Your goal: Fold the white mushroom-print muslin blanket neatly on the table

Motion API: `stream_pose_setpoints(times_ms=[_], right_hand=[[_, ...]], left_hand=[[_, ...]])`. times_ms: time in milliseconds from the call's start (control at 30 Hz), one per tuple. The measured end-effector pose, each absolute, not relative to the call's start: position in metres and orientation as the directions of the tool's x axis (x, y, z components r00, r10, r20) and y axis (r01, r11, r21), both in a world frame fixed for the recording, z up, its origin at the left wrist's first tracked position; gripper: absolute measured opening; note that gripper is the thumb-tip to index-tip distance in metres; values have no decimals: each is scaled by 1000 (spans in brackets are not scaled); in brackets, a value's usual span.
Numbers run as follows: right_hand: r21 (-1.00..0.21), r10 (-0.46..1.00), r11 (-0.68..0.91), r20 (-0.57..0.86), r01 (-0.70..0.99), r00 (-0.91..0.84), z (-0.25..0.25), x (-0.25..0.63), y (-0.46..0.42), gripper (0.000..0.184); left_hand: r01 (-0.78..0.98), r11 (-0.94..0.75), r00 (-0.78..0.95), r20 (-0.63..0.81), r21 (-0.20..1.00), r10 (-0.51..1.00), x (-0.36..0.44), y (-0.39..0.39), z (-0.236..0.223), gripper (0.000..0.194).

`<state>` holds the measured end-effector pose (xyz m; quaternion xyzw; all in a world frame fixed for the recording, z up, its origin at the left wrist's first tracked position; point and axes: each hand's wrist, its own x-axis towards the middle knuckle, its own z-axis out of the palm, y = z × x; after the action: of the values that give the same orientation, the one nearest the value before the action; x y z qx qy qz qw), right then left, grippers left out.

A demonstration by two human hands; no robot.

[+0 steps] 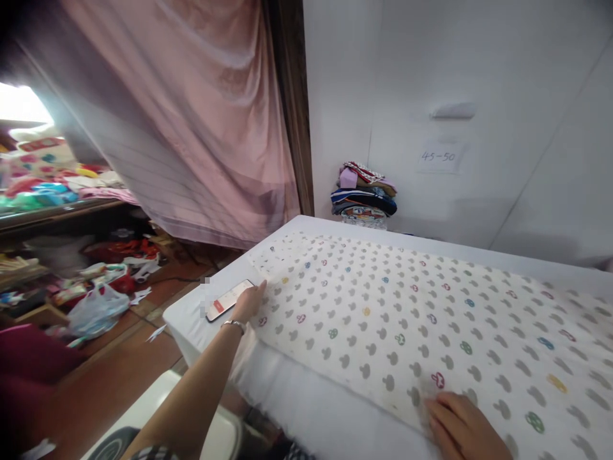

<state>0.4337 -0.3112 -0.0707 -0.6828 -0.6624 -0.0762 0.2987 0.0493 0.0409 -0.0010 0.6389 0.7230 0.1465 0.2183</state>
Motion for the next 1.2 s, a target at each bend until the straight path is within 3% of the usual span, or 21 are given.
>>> stream_pose_setpoints(times_ms=[100, 300, 500, 633, 733, 867, 1067, 1200], right_hand=[[-320, 933, 151, 358, 935, -28, -49, 422, -287, 22], [-503, 989, 149, 81, 851, -125, -3, 394, -221, 30], [-630, 978, 168, 7, 758, -210, 33, 365, -100, 36], [-691, 995, 64, -14, 720, -102, 38, 336, 3, 28], [-665, 996, -84, -77, 742, 44, 35, 312, 73, 27], [-583, 987, -160, -92, 797, 131, 32, 284, 139, 24], [-415, 955, -295, -112, 861, 273, 22, 257, 194, 29], [-370, 933, -360, -138, 856, 332, 10, 251, 215, 34]], left_hand=[[863, 116, -87, -81, 492, 993, 54, 42, -4, 43], [902, 53, -111, 110, 429, 988, 55, 31, -19, 40], [869, 34, -109, 124, 493, 986, 56, 22, -29, 38], [871, -15, -73, 159, 491, 985, 56, 20, -31, 27], [860, -48, -61, 196, 508, 979, 55, 19, -34, 25], [838, -100, -43, 249, 536, 968, 52, 19, -38, 26], [807, -247, 40, 367, 537, 929, 50, 18, -36, 28], [812, -293, 90, 388, 504, 917, 50, 17, -36, 28]])
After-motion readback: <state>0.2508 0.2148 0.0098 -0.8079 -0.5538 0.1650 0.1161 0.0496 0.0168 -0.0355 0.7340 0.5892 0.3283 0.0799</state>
